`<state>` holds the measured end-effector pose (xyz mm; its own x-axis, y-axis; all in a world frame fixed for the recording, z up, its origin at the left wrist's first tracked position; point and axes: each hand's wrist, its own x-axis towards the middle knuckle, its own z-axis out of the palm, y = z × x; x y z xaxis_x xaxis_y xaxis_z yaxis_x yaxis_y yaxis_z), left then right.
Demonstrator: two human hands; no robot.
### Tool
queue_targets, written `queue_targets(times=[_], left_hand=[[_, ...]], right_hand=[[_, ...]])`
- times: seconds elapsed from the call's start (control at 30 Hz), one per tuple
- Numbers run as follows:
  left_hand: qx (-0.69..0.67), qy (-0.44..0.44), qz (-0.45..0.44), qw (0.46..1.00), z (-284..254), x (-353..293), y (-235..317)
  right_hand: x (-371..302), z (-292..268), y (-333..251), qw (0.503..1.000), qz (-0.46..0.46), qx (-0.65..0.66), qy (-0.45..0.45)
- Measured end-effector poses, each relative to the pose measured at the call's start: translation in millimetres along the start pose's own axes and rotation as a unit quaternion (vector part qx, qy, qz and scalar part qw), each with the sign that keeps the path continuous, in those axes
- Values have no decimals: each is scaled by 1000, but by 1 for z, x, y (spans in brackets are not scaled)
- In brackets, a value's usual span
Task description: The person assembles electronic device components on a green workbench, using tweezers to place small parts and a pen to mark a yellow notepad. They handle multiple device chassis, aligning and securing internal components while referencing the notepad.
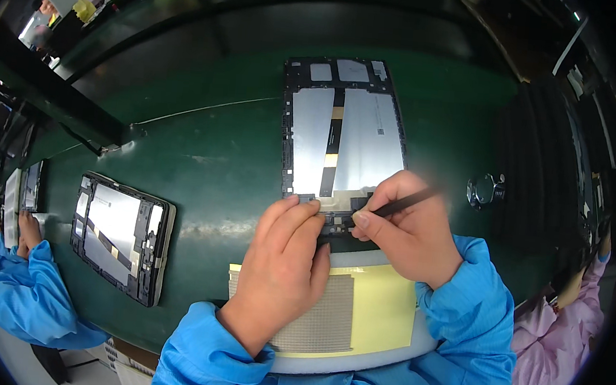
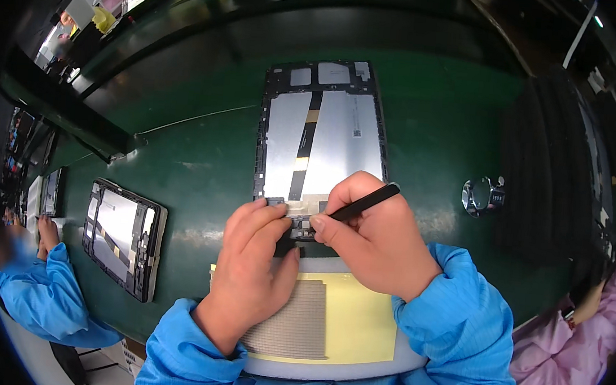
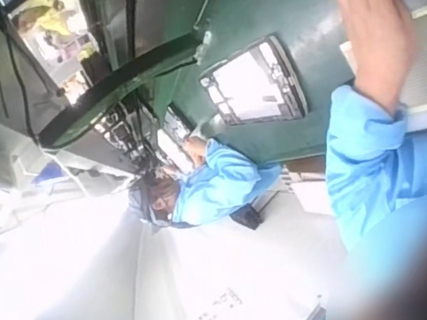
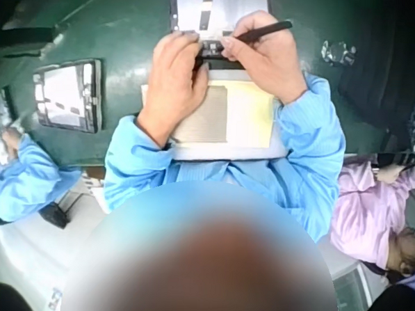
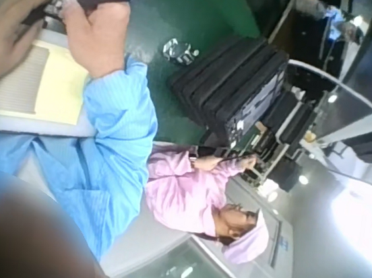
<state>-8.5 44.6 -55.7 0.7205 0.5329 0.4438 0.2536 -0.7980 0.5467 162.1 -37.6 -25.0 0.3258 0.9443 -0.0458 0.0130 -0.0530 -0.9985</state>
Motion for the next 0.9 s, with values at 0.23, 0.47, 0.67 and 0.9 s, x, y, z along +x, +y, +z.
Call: queue_targets(times=[0.23,0.47,0.67,0.9], left_hand=[[2,3,15,1000,0,3,2],[64,-5,60,996,3,1,3],[105,-6,81,991,6,2,9],[102,-13,73,992,6,-1,6]], right_hand=[[-3,-1,8,997,-33,-67,-4],[-33,0,6,995,-81,-49,39],[-115,-8,6,988,46,-69,-127],[-120,-1,12,988,76,-67,-120]])
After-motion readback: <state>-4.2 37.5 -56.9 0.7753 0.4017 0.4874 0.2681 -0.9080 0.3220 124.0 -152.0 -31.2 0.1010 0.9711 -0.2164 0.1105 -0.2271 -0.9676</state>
